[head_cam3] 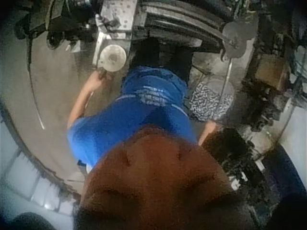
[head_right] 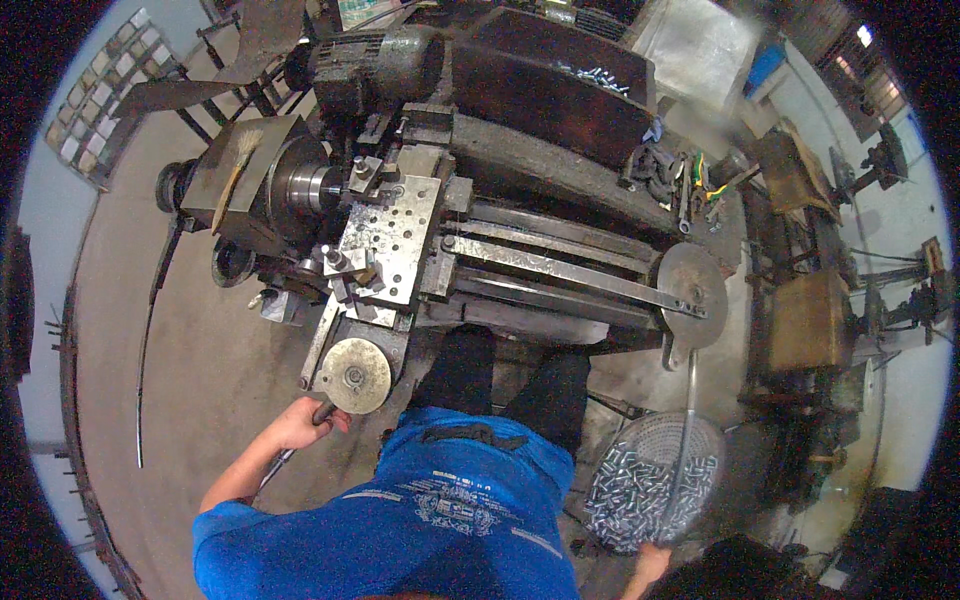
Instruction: The person operates a metal lathe, repeatedly inserting small metal rods into the chuck, turning the machine on to machine the parts, and then removing the finished pieces. The person places the finished parts into a perforated metal basket on the floor.
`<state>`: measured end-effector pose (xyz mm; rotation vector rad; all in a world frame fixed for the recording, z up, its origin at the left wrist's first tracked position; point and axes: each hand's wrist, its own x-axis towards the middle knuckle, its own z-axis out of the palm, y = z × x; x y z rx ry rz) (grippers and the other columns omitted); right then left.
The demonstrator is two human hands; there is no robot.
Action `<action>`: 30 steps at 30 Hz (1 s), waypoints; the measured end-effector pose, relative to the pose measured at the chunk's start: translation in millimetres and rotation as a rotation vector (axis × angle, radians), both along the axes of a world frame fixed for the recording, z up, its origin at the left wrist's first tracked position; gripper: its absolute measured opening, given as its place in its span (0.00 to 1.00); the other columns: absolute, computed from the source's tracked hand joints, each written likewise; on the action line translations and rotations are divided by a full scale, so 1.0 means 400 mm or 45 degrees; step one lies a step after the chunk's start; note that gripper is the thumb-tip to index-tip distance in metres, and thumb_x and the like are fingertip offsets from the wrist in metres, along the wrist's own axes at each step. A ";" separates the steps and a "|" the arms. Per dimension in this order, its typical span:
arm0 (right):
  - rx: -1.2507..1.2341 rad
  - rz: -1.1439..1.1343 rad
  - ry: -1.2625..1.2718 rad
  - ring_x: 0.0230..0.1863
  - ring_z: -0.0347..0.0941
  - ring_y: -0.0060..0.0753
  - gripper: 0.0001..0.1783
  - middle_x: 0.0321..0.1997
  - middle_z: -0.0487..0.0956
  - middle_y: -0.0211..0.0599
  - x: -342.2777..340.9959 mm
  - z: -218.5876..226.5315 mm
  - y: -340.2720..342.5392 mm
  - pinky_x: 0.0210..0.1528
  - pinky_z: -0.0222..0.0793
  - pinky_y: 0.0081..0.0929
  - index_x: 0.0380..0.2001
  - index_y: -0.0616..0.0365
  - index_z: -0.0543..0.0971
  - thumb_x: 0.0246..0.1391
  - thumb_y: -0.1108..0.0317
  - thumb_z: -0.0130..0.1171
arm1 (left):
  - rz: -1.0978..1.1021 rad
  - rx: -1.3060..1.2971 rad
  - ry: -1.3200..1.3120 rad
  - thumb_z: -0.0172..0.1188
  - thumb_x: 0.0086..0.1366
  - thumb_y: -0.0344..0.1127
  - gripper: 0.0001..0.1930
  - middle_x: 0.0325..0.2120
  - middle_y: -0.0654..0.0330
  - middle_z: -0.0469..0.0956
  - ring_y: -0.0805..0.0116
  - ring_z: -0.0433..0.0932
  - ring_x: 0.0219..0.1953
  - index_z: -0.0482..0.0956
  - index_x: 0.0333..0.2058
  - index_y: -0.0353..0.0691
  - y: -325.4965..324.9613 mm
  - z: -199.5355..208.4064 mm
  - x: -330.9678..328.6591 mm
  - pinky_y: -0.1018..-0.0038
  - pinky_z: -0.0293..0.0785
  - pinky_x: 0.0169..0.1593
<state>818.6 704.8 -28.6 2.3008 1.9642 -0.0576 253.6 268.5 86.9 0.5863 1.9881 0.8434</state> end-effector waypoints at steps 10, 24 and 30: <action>0.035 -0.088 0.022 0.37 0.73 0.59 0.25 0.33 0.77 0.56 -0.066 0.038 -0.038 0.39 0.68 0.47 0.29 0.65 0.75 0.32 0.53 0.58 | 0.028 -0.045 -0.009 0.47 0.47 0.22 0.16 0.31 0.57 0.80 0.64 0.78 0.38 0.77 0.35 0.37 0.006 0.016 0.002 0.71 0.70 0.46; -0.013 -0.048 0.051 0.36 0.72 0.61 0.27 0.32 0.76 0.57 -0.120 0.079 -0.089 0.39 0.67 0.47 0.29 0.67 0.74 0.31 0.52 0.59 | 0.022 -0.020 0.018 0.45 0.47 0.22 0.16 0.30 0.55 0.80 0.65 0.79 0.38 0.77 0.35 0.35 0.006 0.011 0.004 0.71 0.72 0.45; -0.036 -0.023 0.089 0.37 0.71 0.58 0.25 0.31 0.76 0.55 -0.124 0.086 -0.103 0.40 0.66 0.47 0.29 0.66 0.74 0.32 0.53 0.58 | 0.013 -0.024 -0.004 0.45 0.47 0.21 0.17 0.31 0.55 0.80 0.65 0.79 0.38 0.77 0.35 0.35 0.002 0.003 0.001 0.71 0.72 0.46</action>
